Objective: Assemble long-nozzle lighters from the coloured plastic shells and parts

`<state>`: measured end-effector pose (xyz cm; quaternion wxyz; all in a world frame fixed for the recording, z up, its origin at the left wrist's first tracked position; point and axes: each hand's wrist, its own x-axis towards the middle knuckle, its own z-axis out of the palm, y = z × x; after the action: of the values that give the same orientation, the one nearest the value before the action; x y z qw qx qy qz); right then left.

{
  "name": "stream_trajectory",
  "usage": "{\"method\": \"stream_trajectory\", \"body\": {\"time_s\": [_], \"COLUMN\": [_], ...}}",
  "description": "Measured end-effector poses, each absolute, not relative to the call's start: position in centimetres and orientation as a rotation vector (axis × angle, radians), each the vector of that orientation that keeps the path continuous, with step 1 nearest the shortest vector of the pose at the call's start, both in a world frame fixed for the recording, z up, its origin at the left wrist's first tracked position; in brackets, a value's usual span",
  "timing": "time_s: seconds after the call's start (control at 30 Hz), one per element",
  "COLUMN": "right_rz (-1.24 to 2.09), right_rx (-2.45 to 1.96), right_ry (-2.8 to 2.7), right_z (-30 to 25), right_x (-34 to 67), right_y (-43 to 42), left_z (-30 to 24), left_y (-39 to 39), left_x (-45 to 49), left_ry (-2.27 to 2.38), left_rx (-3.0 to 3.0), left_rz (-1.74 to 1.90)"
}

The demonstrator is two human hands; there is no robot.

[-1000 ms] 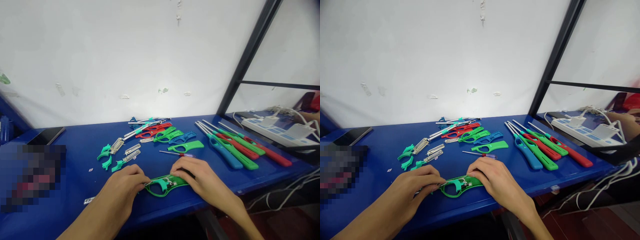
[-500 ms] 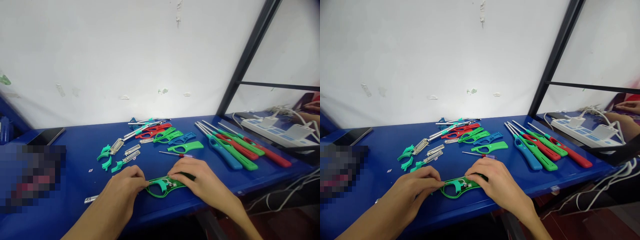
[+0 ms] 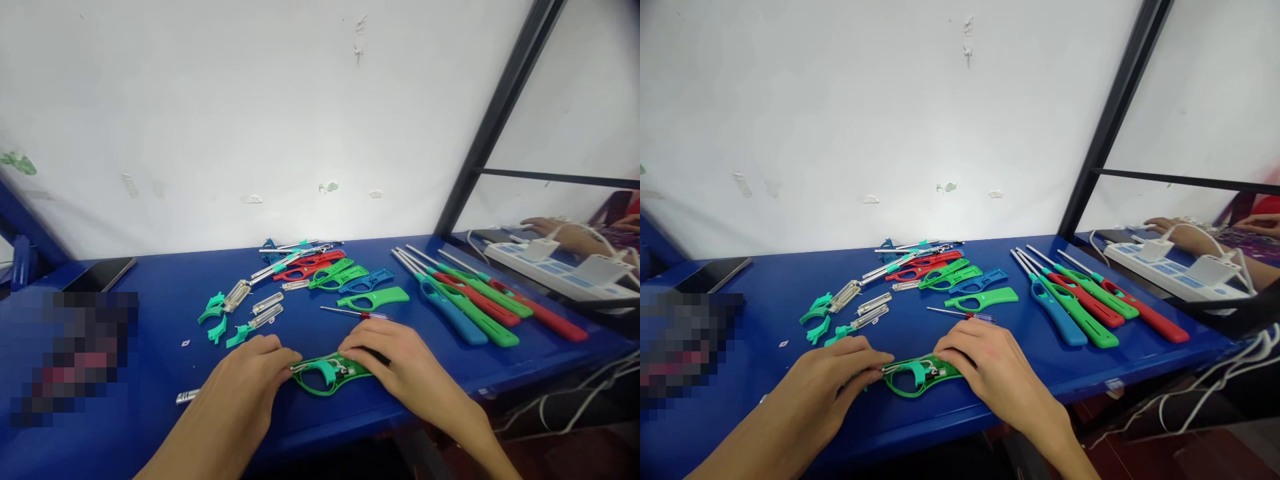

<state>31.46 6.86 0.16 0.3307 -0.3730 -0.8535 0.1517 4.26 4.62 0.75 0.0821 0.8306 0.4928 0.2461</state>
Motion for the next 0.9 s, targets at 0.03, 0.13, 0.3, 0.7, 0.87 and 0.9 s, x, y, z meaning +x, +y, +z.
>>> {"method": "stream_trajectory", "body": {"time_s": [0.03,0.13,0.3,0.7,0.87,0.9], "right_rz": [0.404,0.407,0.3,-0.346,-0.416,-0.422], "right_rx": [-0.977,-0.988,-0.965,-0.502,-0.518,-0.518], "right_ry": [-2.231,-2.211,-2.191,-2.911,-2.912,-2.916], "right_z": [0.1,0.0,1.4,6.0,5.1,5.0], "right_x": [31.5,31.6,31.0,22.1,20.4,20.3], "right_y": [6.8,6.7,7.3,13.8,15.3,15.6], "left_z": [0.7,1.1,2.3,2.5,2.6,2.6], "left_y": [4.7,5.8,7.8,7.0,7.3,7.2], "left_x": [4.0,2.3,-2.1,-0.1,0.1,0.2], "left_ry": [1.492,1.532,1.844,1.751,1.792,1.802], "left_rx": [2.477,2.495,2.478,2.493,2.478,2.479], "left_rz": [0.76,0.765,0.766,0.365,0.219,0.195]}}
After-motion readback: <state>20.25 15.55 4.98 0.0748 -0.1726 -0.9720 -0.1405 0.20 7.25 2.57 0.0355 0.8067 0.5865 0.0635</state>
